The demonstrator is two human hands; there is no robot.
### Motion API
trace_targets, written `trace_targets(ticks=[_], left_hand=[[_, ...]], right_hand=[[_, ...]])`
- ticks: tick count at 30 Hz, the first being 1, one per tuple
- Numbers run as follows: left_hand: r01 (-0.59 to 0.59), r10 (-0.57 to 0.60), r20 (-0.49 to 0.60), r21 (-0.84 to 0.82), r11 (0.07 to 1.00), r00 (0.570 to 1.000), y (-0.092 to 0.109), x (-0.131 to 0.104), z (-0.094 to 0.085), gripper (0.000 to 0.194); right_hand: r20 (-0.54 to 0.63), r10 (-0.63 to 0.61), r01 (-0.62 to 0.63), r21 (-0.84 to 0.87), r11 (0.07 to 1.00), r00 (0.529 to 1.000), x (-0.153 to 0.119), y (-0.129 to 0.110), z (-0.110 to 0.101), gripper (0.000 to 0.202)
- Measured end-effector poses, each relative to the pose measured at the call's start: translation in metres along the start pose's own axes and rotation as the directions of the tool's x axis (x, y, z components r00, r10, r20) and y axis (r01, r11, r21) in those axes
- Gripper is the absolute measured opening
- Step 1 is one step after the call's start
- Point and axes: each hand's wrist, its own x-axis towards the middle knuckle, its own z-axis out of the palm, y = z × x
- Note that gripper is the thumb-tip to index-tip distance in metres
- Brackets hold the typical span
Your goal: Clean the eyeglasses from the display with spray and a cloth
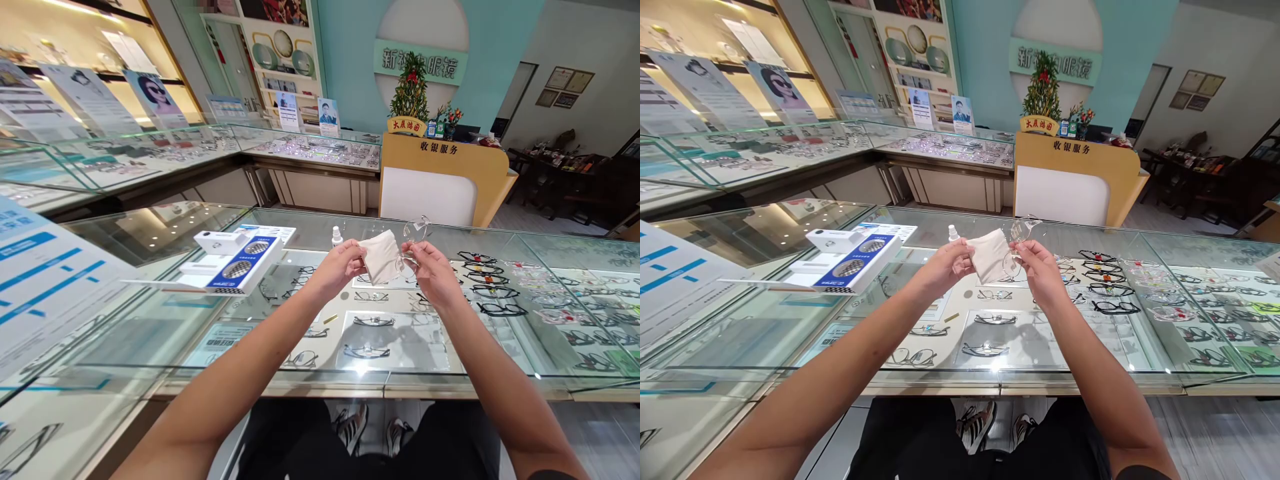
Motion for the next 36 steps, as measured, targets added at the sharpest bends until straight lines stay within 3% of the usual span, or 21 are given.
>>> trace_targets(ticks=[5,8,10,13,17,20,24,26,36], left_hand=[[-0.065,0.074,0.035,-0.222,0.973,0.997,0.003,-0.017,0.016,0.046],[-0.196,0.211,0.076,-0.167,0.966,0.975,0.0,-0.026,0.021,0.045],[-0.298,0.311,0.153,-0.1,0.949,0.938,-0.001,-0.031,0.022,0.042],[-0.367,0.365,0.19,-0.022,0.93,0.911,-0.003,-0.036,0.025,0.044],[-0.288,0.29,0.079,-0.031,0.957,0.954,-0.007,-0.037,0.031,0.047],[-0.144,0.149,0.135,-0.05,0.988,0.98,-0.008,-0.037,0.033,0.059],[-0.066,0.054,0.353,0.023,0.998,0.934,-0.006,-0.036,0.032,0.062],[-0.054,0.038,0.407,0.029,0.998,0.913,-0.006,-0.035,0.03,0.064],[-0.095,0.091,0.429,-0.013,0.995,0.899,-0.002,-0.038,0.027,0.061]], right_hand=[[-0.027,-0.047,0.047,-0.002,0.999,0.999,-0.006,0.004,0.009,0.043],[-0.033,-0.075,0.075,-0.009,0.997,0.997,-0.008,0.007,0.012,0.044],[-0.025,-0.082,0.082,-0.007,0.997,0.996,-0.009,0.008,0.013,0.046],[-0.009,-0.069,0.069,0.002,0.998,0.998,-0.013,0.009,0.016,0.047],[0.037,-0.028,0.028,0.008,1.0,0.999,-0.021,0.009,0.023,0.047],[0.062,-0.012,0.011,0.006,1.0,0.998,-0.025,0.009,0.026,0.047],[0.079,-0.035,0.039,-0.042,0.998,0.996,-0.025,0.009,0.024,0.048],[0.095,-0.031,0.038,-0.067,0.997,0.995,-0.025,0.009,0.023,0.049],[0.11,0.013,-0.014,0.007,1.0,0.994,-0.024,0.005,0.022,0.046]])
